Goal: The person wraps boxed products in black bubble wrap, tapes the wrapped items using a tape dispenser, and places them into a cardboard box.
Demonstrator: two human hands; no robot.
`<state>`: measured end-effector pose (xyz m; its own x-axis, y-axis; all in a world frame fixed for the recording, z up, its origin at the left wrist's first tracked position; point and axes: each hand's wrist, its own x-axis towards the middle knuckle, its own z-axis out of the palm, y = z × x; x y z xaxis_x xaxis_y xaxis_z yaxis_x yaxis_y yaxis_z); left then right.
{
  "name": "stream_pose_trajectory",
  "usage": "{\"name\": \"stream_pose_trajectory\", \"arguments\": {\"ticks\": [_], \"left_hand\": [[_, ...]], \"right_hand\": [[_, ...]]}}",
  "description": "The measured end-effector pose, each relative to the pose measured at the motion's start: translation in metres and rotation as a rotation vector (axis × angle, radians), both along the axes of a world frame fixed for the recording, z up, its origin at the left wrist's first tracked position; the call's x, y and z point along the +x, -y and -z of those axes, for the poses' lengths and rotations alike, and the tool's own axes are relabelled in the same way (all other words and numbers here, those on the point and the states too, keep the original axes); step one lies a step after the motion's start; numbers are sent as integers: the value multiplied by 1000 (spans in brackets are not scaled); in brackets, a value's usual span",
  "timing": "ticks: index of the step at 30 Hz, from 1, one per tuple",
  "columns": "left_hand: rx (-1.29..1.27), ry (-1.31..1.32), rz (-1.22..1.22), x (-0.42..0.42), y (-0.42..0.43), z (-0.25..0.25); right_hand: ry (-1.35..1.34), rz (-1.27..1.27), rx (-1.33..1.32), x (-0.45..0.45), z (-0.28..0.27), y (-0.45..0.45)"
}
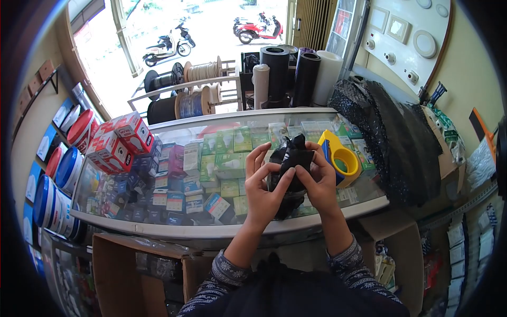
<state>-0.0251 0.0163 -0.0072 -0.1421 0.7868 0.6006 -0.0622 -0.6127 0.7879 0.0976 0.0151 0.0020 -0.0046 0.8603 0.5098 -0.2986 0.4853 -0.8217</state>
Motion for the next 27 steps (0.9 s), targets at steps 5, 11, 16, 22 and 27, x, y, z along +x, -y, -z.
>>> {"name": "stream_pose_trajectory", "arguments": {"ticks": [5, 11, 16, 22, 27], "left_hand": [[-128, 49, 93, 1, -1, -4], [-110, -18, 2, 1, -6, -1], [-163, 115, 78, 5, 0, -11], [3, -196, -39, 1, -6, -4], [21, -178, -41, -1, -6, -5]], "right_hand": [[-87, -64, -97, 2, -2, -3], [6, -213, -325, 23, -26, -17], [394, -174, -306, 33, -38, -40], [675, 50, -208, 28, -51, -51], [639, -122, -75, 29, -67, -51]]}}
